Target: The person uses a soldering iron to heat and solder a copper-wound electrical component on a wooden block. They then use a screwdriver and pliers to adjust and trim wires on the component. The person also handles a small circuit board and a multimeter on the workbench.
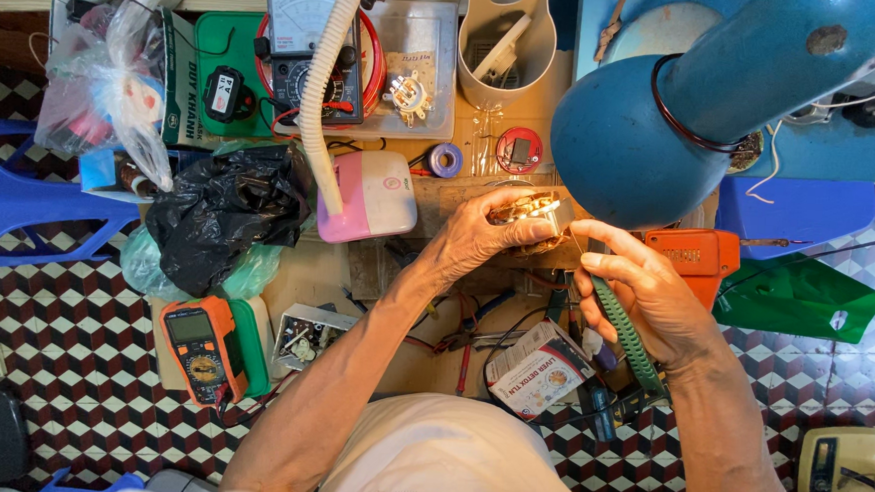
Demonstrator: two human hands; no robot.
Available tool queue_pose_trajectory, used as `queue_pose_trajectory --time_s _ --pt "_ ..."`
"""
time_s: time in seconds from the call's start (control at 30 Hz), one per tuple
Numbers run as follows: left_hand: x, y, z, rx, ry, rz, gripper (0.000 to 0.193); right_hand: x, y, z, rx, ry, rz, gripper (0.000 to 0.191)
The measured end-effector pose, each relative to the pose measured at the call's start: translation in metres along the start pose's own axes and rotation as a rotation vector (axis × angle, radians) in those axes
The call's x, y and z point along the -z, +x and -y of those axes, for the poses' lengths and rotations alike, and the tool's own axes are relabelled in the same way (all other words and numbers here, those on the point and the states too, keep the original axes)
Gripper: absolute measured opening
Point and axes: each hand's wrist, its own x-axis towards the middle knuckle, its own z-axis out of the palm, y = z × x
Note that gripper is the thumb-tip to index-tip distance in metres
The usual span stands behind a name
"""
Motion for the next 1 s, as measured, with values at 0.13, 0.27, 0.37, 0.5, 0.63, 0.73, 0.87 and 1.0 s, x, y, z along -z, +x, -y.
queue_pose_trajectory --time_s 0.13,0.27,0.37,0.5,0.63,0.73,0.87,1.0 --pt "-0.0004 -0.0003 -0.0001 0.002 -0.009 0.000 0.073 0.0006 0.0003 -0.0009 0.013 -0.019 -0.002 0.054" --pt "-0.0004 0.0011 0.0012 -0.010 0.004 0.002 0.073 -0.0004 -0.0015 -0.0004 0.018 -0.022 -0.003 0.056" --pt "0.0002 0.0013 0.0021 -0.006 0.005 0.005 0.074 -0.0016 -0.0031 0.0017 0.002 -0.043 0.005 0.056" --pt "0.0000 0.0018 0.0014 -0.006 -0.028 0.020 0.074 -0.0058 -0.0034 0.0030 -0.030 -0.019 -0.008 0.054" --pt "0.0008 0.0010 0.0000 -0.005 -0.017 0.017 0.073 -0.0069 -0.0030 0.0045 -0.041 -0.032 -0.004 0.051" --pt "0.0006 0.0006 -0.0001 -0.008 -0.021 0.020 0.073 -0.0063 -0.0025 0.0047 -0.044 -0.039 0.001 0.050" --pt "0.0004 0.0015 0.0011 0.005 -0.025 0.020 0.073 -0.0039 -0.0027 0.0042 -0.037 -0.034 0.002 0.051" --pt "0.0005 0.0023 0.0027 -0.003 -0.029 0.024 0.073 -0.0030 -0.0028 0.0024 -0.033 -0.013 -0.012 0.052"
